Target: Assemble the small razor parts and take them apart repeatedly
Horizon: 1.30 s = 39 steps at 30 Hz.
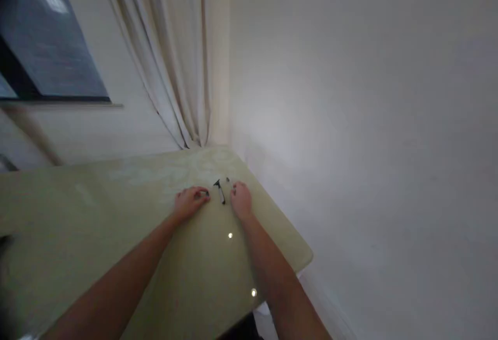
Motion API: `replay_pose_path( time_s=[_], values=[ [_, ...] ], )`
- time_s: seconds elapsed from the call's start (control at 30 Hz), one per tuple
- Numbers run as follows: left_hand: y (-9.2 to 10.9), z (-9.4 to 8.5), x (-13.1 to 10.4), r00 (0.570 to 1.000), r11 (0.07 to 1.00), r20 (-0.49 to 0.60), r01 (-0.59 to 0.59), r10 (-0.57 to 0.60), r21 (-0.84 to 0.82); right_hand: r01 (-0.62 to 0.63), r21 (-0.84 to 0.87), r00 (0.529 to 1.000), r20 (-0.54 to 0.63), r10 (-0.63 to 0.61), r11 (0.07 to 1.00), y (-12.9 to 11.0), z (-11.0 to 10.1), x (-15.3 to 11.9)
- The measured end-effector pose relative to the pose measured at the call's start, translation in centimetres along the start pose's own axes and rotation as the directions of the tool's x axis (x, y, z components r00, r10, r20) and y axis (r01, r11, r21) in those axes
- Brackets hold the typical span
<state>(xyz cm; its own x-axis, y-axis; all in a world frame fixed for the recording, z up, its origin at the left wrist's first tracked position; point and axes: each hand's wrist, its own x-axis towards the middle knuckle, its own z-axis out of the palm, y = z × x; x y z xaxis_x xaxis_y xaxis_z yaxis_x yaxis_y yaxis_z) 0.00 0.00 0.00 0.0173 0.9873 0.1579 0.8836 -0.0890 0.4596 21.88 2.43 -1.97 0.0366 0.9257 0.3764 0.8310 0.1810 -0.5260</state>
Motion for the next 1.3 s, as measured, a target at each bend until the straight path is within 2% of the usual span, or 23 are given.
replay_pose_path(
  time_s=[0.4,0.63,0.87,0.93,1.03,1.1,1.23,1.3],
  values=[
    [-0.3,0.2,0.1,1.0,1.0,-0.002,-0.027,0.027,-0.003,-0.019,0.01,1.0,0.006,0.019,1.0,0.0,-0.2,-0.1],
    [-0.3,0.1,-0.1,1.0,1.0,-0.019,0.001,-0.001,-0.025,-0.013,0.027,1.0,-0.016,0.013,1.0,0.1,-0.2,-0.1],
    [-0.6,0.5,0.0,0.999,0.999,-0.049,0.001,-0.004,-0.054,0.005,0.07,0.996,-0.091,0.001,0.998,0.2,0.1,-0.2],
    [-0.8,0.7,0.1,0.996,0.995,-0.084,0.008,-0.016,-0.102,0.024,0.111,0.988,-0.154,-0.007,0.994,0.2,0.1,-0.1],
    [-1.3,0.7,0.2,0.989,0.949,-0.145,-0.006,-0.042,-0.316,0.053,0.224,0.967,-0.256,0.007,0.973,0.3,-0.2,0.1],
    [-1.9,0.5,0.1,0.984,0.896,-0.173,-0.035,-0.048,-0.443,0.03,0.314,0.955,-0.29,0.065,0.949,0.5,-0.4,0.3],
    [-3.0,-0.4,-0.9,0.976,0.842,-0.206,-0.053,-0.07,-0.537,-0.097,0.463,0.928,-0.277,0.248,0.881,0.9,-0.5,0.6],
    [-3.4,-0.8,-1.9,0.972,0.792,-0.213,-0.051,-0.101,-0.608,-0.129,0.5,0.911,-0.282,0.302,0.856,1.0,-0.5,0.6]
  ],
)
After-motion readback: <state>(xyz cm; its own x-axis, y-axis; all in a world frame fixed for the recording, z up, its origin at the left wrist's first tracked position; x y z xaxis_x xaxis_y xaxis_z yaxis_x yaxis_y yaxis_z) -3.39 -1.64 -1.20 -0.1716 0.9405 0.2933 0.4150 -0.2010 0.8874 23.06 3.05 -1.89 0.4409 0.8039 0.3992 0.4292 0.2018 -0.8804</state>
